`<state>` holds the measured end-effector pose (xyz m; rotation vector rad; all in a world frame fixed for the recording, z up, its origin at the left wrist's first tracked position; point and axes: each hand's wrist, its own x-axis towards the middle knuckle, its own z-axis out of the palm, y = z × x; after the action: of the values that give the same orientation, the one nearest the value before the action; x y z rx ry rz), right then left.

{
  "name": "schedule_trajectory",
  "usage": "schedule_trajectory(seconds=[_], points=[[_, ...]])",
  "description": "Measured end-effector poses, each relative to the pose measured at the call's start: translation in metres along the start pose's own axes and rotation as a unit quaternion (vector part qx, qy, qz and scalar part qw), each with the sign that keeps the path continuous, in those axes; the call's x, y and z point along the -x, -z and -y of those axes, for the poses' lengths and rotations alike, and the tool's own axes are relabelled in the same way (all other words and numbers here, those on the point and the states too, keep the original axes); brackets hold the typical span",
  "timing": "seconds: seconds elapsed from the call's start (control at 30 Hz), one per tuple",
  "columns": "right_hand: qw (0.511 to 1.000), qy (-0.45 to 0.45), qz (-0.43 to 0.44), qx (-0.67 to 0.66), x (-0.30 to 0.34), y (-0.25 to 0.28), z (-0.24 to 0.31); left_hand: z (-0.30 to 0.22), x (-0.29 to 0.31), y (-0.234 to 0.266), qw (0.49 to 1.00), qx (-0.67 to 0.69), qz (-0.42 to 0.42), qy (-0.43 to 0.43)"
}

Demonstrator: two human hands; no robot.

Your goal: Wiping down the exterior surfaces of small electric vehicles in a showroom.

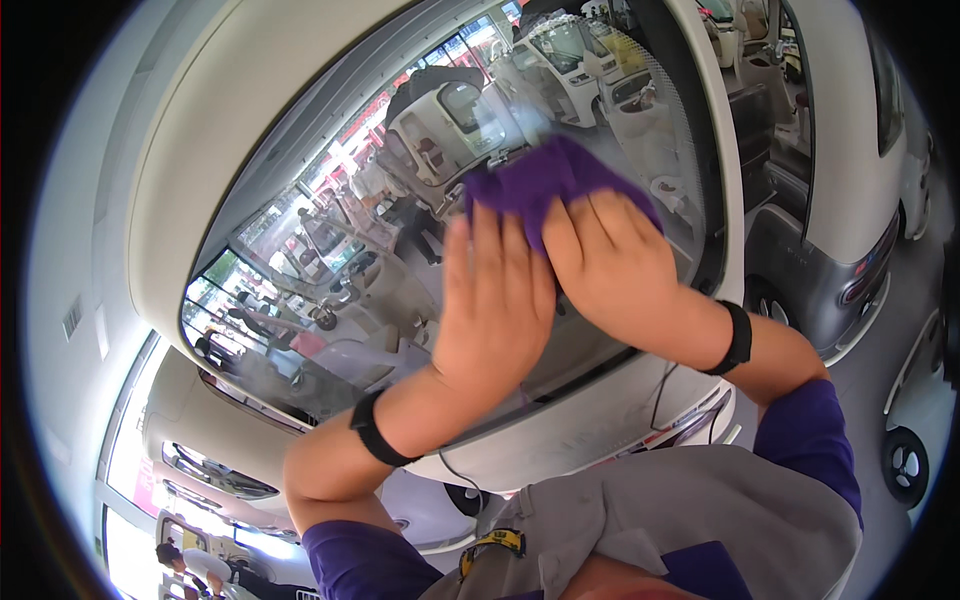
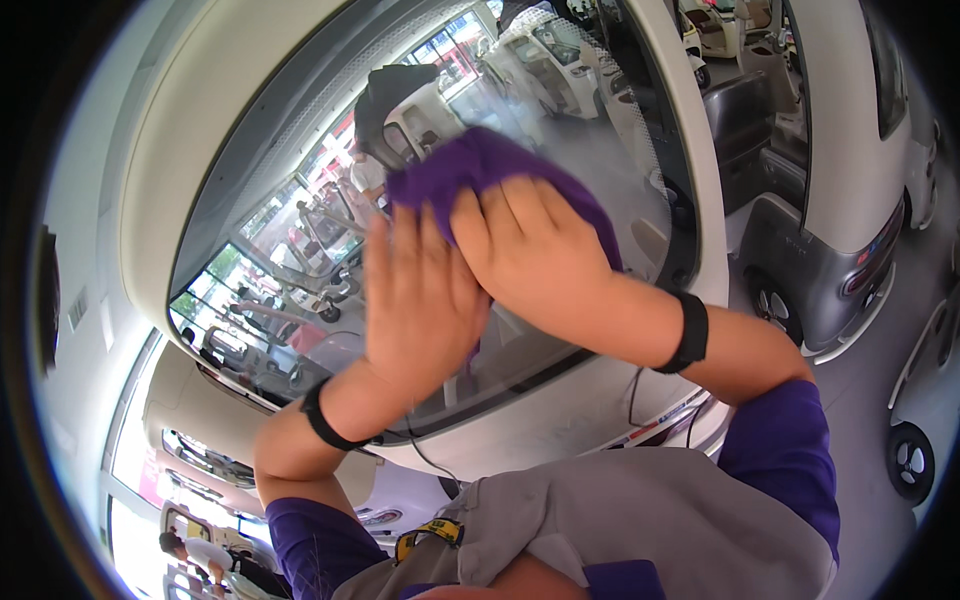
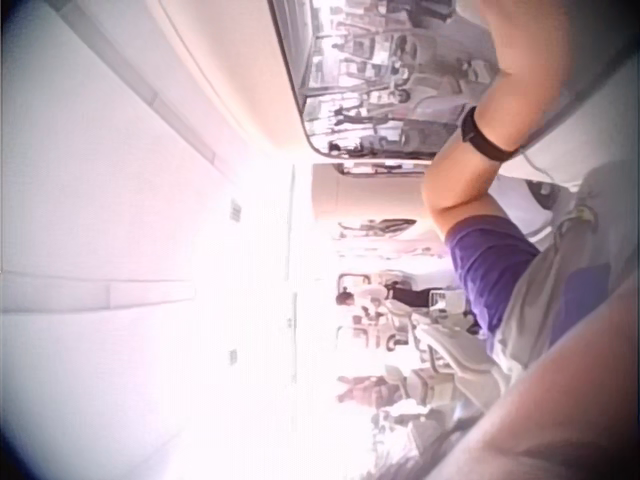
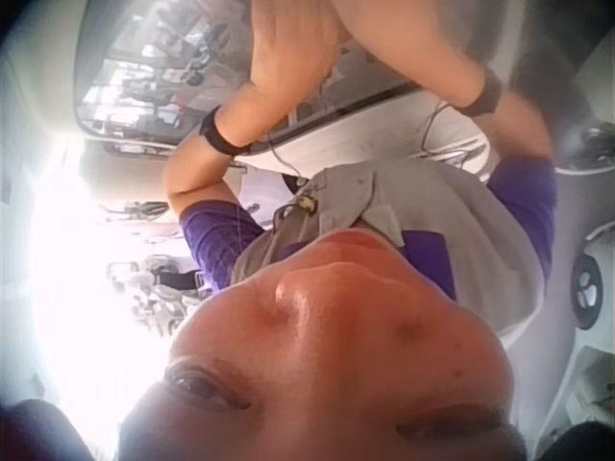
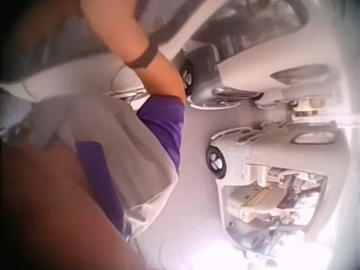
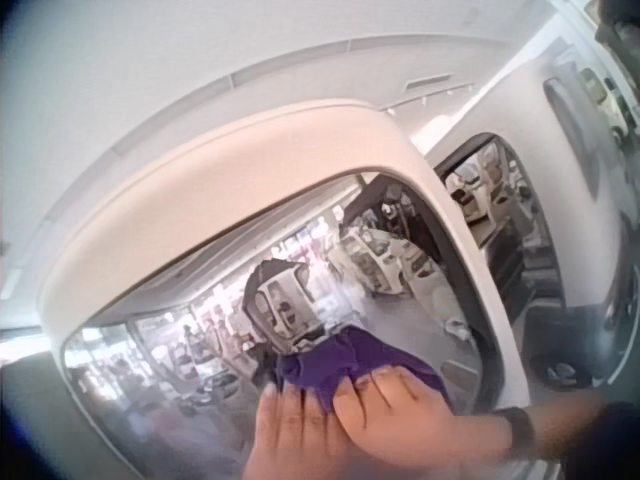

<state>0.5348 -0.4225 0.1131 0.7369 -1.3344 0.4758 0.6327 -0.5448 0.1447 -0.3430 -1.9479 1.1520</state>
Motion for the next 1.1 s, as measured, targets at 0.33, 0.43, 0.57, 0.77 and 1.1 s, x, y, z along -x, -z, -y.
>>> schedule_trajectory(seconds=[0.33,0.43,0.57,0.77,1.1], points=[[0.995,0.003,-0.053,-0.088,-0.012,-0.008,-0.041,0.023,-0.069,0.004,0.994,0.007,-0.080,0.079],[0.992,-0.047,-0.009,-0.118,0.003,-0.002,-0.038,-0.001,-0.072,-0.004,0.987,0.036,-0.073,0.142],[0.984,-0.123,0.068,-0.112,0.063,0.009,-0.018,-0.068,-0.045,-0.024,0.976,0.107,-0.069,0.178],[0.972,-0.169,0.050,-0.154,0.045,0.007,-0.032,-0.065,-0.042,-0.026,0.971,0.155,-0.063,0.170],[0.953,-0.243,0.150,-0.103,0.040,0.026,-0.011,-0.070,-0.031,-0.025,0.965,0.182,-0.062,0.178]])
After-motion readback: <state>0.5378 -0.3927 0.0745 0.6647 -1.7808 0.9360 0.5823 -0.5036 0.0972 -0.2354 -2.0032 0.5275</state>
